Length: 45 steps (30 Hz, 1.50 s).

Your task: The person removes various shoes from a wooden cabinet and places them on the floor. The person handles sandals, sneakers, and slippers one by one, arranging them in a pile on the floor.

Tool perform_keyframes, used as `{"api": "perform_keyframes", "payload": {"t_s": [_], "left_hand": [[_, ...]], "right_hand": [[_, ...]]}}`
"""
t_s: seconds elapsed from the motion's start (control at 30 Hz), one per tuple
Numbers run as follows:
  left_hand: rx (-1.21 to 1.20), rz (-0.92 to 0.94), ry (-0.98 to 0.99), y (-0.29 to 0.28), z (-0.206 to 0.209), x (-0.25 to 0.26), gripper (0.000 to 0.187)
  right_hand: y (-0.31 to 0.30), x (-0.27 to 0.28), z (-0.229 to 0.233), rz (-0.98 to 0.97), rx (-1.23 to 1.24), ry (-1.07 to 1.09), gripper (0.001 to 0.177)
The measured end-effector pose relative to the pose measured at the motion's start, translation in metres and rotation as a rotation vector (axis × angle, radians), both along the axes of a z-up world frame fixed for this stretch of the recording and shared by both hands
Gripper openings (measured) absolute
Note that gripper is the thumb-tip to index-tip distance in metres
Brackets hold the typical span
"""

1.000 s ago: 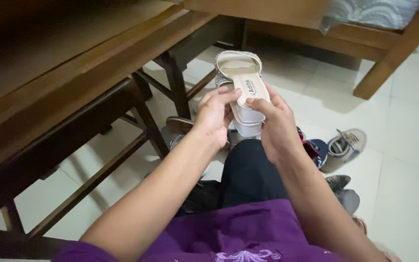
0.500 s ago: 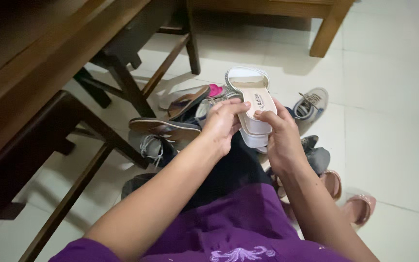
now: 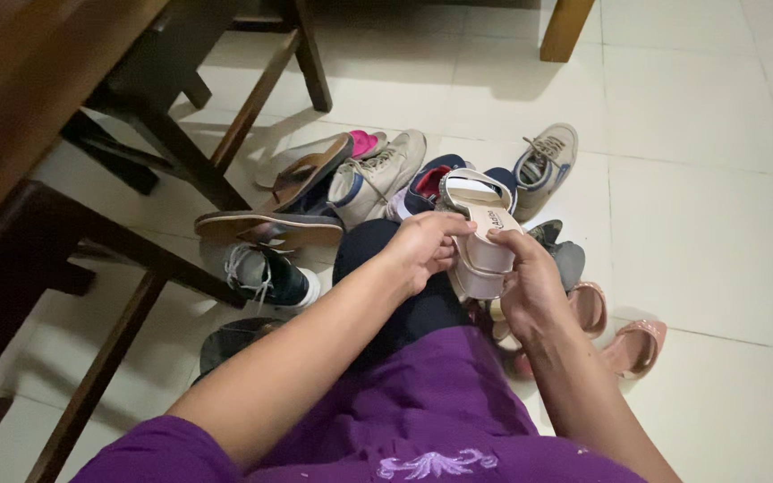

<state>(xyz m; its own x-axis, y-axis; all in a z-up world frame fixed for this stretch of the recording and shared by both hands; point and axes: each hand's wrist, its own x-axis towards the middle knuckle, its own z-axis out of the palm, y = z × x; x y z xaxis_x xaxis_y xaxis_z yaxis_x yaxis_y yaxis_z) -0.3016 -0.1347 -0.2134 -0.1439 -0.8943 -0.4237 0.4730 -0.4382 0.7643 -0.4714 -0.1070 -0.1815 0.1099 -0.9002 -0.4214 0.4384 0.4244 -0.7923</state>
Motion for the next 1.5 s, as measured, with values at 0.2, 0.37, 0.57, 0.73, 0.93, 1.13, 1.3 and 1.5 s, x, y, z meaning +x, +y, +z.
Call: {"api": "perform_keyframes", "payload": {"t_s": [0.2, 0.37, 0.57, 0.73, 0.93, 1.13, 1.3, 1.5], "left_hand": [[0.088, -0.012, 0.014, 0.003, -0.005, -0.009, 0.048], [0.012, -0.071, 0.093, 0.001, -0.002, -0.016, 0.061], [0.007, -0.043, 0.120, 0.007, 0.005, -0.024, 0.066], [-0.009, -0.051, 0.218, 0.013, 0.018, -0.035, 0.067], [-0.023, -0.111, 0.158, 0.023, 0.039, -0.044, 0.067], [-0.057, -0.114, 0.227, 0.025, 0.047, -0.047, 0.064], [-0.012, -0.209, 0.174, 0.005, 0.031, -0.040, 0.055], [0.194, -0.274, 0.166, 0.007, -0.012, -0.028, 0.048]], "right_hand": [[-0.006, -0.012, -0.005, -0.041, -0.014, 0.014, 0.040], [-0.011, -0.017, -0.012, -0.041, -0.082, 0.038, 0.042], [-0.009, -0.024, -0.006, -0.050, -0.089, 0.053, 0.044], [-0.001, -0.025, 0.024, -0.062, -0.052, 0.071, 0.043], [0.011, -0.027, 0.060, -0.073, 0.016, 0.258, 0.041], [0.013, -0.028, 0.061, -0.146, -0.046, 0.253, 0.045], [-0.002, -0.036, -0.002, -0.219, -0.159, 0.269, 0.046], [-0.016, -0.047, -0.100, 0.115, 0.131, 0.294, 0.065]]}}
